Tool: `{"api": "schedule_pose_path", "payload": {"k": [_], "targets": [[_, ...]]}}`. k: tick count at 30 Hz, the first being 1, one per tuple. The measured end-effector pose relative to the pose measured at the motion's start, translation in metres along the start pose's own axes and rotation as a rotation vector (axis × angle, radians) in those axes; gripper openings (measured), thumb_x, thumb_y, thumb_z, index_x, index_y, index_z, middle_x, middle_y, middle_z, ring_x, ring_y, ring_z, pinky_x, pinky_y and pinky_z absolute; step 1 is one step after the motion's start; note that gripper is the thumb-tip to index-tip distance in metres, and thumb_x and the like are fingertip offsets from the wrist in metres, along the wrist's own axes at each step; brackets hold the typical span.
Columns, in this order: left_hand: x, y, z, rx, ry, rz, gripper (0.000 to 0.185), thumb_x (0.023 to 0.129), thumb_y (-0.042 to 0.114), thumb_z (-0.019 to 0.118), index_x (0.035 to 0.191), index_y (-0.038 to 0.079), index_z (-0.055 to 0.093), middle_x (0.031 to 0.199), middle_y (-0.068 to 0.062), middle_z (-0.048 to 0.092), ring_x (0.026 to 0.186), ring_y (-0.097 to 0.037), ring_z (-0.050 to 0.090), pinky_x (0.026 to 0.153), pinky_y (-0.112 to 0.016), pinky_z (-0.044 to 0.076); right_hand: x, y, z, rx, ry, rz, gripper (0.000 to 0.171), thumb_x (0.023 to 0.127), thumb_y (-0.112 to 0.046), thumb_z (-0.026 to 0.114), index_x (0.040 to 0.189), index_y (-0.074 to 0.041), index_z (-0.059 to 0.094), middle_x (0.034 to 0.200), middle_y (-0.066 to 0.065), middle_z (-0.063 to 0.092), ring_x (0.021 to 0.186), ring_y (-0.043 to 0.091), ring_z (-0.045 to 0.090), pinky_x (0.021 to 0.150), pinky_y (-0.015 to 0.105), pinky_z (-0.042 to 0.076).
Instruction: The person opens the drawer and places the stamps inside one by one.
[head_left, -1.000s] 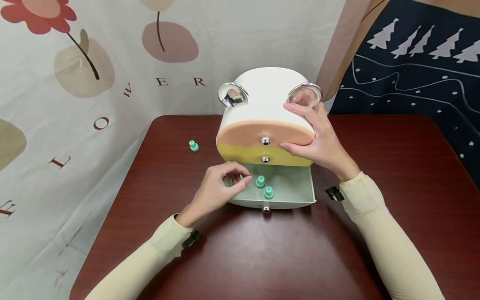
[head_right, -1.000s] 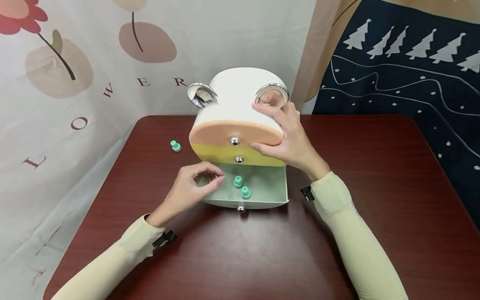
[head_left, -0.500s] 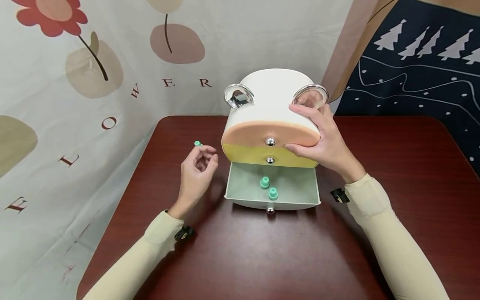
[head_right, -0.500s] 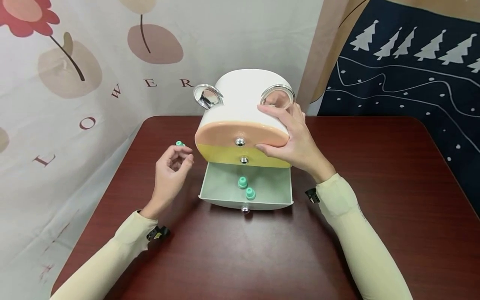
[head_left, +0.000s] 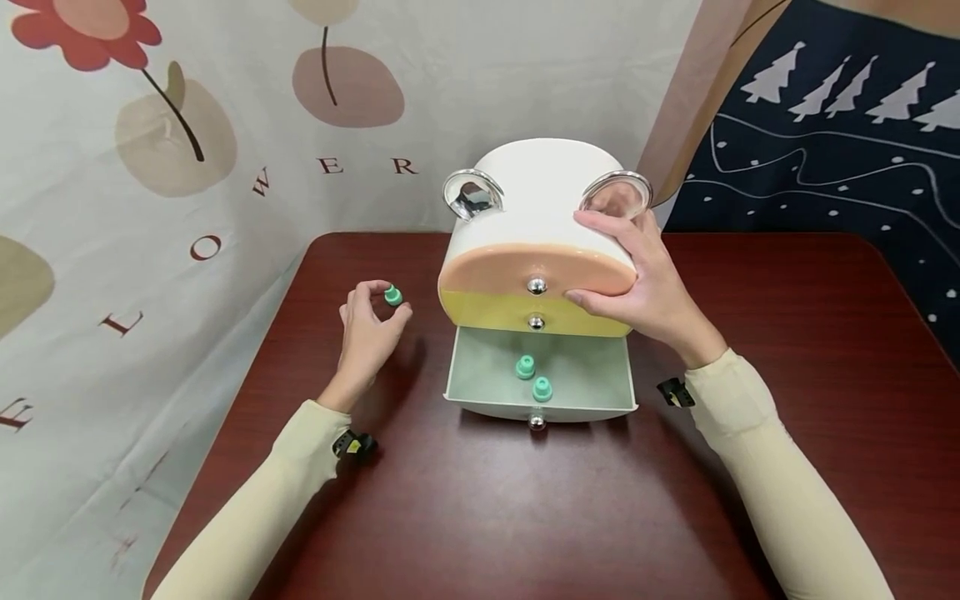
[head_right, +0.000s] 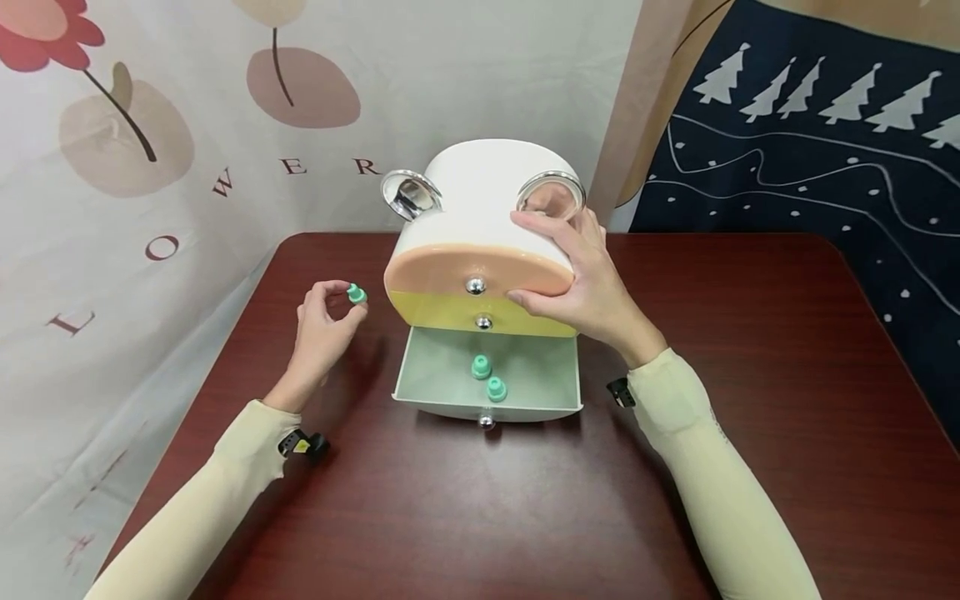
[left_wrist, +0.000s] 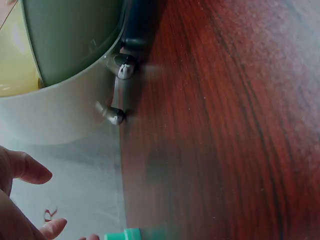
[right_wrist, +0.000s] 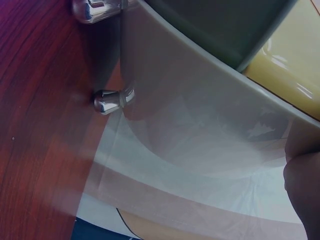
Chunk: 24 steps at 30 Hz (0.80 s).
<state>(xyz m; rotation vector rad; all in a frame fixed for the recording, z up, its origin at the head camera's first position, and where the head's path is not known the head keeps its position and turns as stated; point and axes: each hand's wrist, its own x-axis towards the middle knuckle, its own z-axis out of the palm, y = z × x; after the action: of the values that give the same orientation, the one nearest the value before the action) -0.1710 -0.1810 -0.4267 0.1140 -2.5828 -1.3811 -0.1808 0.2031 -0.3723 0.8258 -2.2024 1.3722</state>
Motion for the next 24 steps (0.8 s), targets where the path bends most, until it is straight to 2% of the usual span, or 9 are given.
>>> {"api": "schedule_pose_path", "payload": {"k": [7,14,21,24], "targets": [[0.011,-0.008,0.003,-0.012,-0.036,-0.073,0.060,0.098,0.018,0.072,0.151,0.001,0.052,0.153,-0.023,0.047,0.138,-0.042,0.038,0.109,-0.055,0.038,0.001,0.001,-0.004,-0.014,0.013,-0.010,0.082,0.074,-0.013,0.099,0.149,-0.015,0.067,0.136,0.016,0.059,0.121,0.014,0.043,0.093,0.039,0.039],[0.019,-0.010,0.001,0.002,-0.114,-0.094,0.065,0.101,0.020,0.069,0.159,0.001,0.047,0.164,-0.020,0.039,0.142,-0.042,0.033,0.113,-0.057,0.037,0.000,0.001,-0.005,-0.022,0.017,-0.005,0.082,0.073,-0.014,0.099,0.149,-0.015,0.067,0.139,0.014,0.059,0.122,0.014,0.042,0.094,0.043,0.039],[0.020,-0.017,-0.002,0.005,-0.148,-0.106,0.059,0.104,0.019,0.066,0.157,0.000,0.048,0.166,-0.019,0.038,0.142,-0.041,0.032,0.114,-0.056,0.036,0.001,0.002,-0.001,-0.006,0.010,-0.001,0.082,0.074,-0.014,0.099,0.149,-0.016,0.067,0.136,0.016,0.057,0.122,0.016,0.043,0.094,0.044,0.040],[0.020,-0.018,-0.003,0.000,-0.149,-0.111,0.059,0.104,0.018,0.065,0.157,-0.001,0.048,0.161,-0.020,0.042,0.140,-0.040,0.033,0.111,-0.055,0.038,0.000,0.001,-0.001,-0.005,0.006,0.005,0.081,0.074,-0.014,0.099,0.149,-0.016,0.067,0.135,0.017,0.056,0.122,0.016,0.043,0.093,0.045,0.041]]}}
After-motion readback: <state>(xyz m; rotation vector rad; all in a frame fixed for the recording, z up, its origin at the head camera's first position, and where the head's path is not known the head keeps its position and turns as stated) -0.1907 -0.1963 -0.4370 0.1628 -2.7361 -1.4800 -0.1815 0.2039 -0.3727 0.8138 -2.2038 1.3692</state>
